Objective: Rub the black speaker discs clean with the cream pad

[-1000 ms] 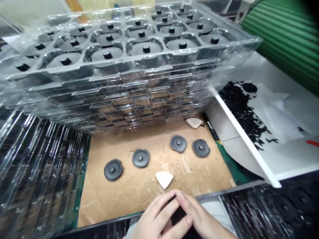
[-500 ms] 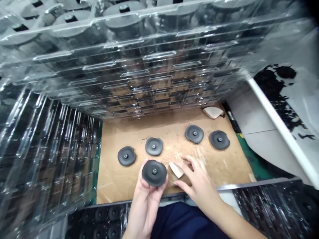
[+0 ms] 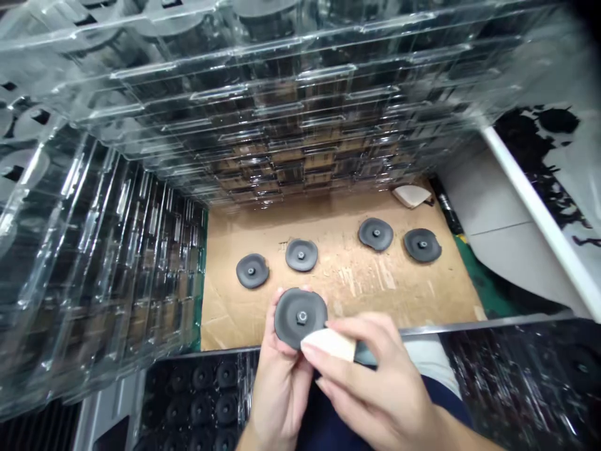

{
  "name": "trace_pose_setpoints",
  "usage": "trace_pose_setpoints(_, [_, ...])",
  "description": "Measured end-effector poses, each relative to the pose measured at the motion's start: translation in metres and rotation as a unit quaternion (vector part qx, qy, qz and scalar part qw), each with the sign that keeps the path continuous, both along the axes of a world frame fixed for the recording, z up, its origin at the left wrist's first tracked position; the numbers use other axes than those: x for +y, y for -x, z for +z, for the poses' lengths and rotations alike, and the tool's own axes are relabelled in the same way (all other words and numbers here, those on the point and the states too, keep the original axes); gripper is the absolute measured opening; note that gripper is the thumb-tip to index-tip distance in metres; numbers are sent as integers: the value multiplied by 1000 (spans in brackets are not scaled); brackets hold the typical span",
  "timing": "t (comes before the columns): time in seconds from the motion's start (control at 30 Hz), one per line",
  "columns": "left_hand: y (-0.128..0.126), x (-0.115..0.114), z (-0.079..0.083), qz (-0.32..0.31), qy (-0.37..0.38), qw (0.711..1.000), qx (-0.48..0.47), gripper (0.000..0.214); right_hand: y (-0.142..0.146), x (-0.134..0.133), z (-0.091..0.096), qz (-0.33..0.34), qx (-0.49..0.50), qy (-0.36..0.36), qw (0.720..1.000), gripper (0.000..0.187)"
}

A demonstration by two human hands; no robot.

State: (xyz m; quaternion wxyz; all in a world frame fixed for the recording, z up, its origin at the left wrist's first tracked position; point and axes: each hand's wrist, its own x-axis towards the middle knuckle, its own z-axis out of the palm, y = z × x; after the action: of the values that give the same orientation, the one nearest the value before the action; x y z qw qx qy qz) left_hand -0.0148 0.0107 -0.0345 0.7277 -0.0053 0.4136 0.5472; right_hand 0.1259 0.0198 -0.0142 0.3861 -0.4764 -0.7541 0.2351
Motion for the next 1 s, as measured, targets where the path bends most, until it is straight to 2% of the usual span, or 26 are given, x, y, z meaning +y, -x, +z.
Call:
trace_pose_setpoints(0.13, [-3, -6, 9, 12, -21, 1000, -15, 44, 1, -9, 7, -35, -30, -12, 999, 26])
trace_pose_setpoints(0.27, [-4, -9, 14, 6, -10, 999, -30, 42, -2, -14, 7, 0, -14, -32, 999, 26])
trace_pose_setpoints(0.37, [-4, -12, 17, 7, -33, 999, -23, 46, -3, -16, 10, -36, -27, -21, 999, 25])
trace_pose_setpoints(0.5, [-3, -16, 21, -7, -31, 999, -32, 42, -6, -20, 15, 30, -3, -31, 999, 26])
trace_pose_setpoints(0.63, [-2, -21, 23, -10, -50, 998, -21, 45, -6, -27, 16, -16, -6, -36, 999, 23])
trace_pose_setpoints(0.73, [-3, -24, 23, -26, -51, 998, -33, 42, -8, -26, 15, 8, 10, -31, 999, 24])
trace_pose_setpoints(0.83, [-1, -26, 24, -35, -51, 997, -35, 41, -17, -13, 14, 21, 7, -42, 999, 22])
trace_pose_setpoints(0.93, [5, -27, 28, -55, -34, 997, -51, 34, -30, -2, 16, 78, 5, -62, 995, 22])
trace_pose_setpoints(1.0, [10, -27, 31, -95, -11, 993, -64, 34, -38, -3, 19, 106, 7, -48, 993, 25])
